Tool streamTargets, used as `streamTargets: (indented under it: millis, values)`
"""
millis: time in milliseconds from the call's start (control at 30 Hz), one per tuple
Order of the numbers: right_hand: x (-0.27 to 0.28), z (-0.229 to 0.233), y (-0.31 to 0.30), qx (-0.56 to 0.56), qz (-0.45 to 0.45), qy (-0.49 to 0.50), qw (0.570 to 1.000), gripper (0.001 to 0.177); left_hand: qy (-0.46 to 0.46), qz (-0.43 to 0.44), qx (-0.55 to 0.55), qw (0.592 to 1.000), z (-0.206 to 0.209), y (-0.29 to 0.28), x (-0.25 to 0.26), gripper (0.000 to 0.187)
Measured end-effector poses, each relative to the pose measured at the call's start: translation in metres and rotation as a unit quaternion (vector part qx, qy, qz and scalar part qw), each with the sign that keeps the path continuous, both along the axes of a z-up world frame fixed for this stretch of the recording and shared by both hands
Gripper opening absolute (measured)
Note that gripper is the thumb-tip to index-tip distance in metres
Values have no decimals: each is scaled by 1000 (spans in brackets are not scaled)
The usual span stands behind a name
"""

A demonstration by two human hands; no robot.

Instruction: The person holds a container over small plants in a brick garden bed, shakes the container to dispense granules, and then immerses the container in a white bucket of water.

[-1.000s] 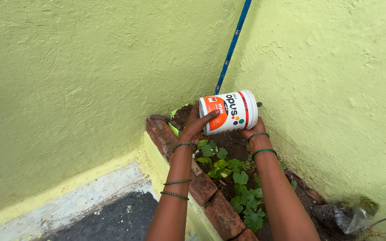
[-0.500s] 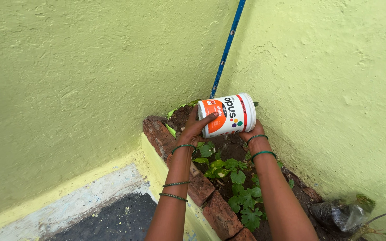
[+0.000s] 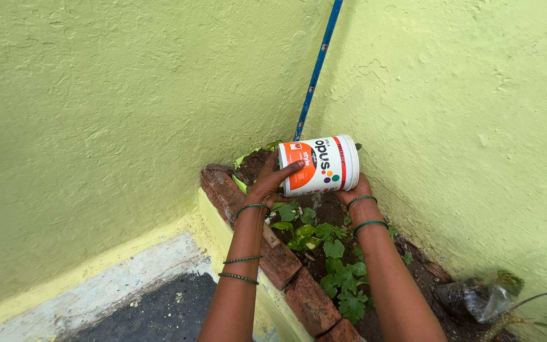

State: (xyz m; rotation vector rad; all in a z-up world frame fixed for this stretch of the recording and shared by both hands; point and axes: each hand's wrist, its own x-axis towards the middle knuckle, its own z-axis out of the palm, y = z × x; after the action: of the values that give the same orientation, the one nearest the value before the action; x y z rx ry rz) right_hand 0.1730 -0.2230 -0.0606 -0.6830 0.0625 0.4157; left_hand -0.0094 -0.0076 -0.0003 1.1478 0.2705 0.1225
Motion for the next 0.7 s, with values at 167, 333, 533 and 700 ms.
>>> streamTargets:
  millis: [167, 333, 533, 700]
  values:
    - [8, -3, -13, 12, 7, -19, 1000, 38, 5, -24, -22, 999, 1, -5, 3, 131]
    - [7, 4, -28, 2, -6, -18, 1000, 38, 1, -35, -30, 999, 3, -13, 7, 131]
    - [0, 18, -45, -11, -23, -18, 1000, 38, -4, -54, -34, 998, 6, -27, 10, 130]
    - [1, 17, -66, -25, -24, -19, 999, 36, 1, -75, -31, 997, 6, -39, 15, 131]
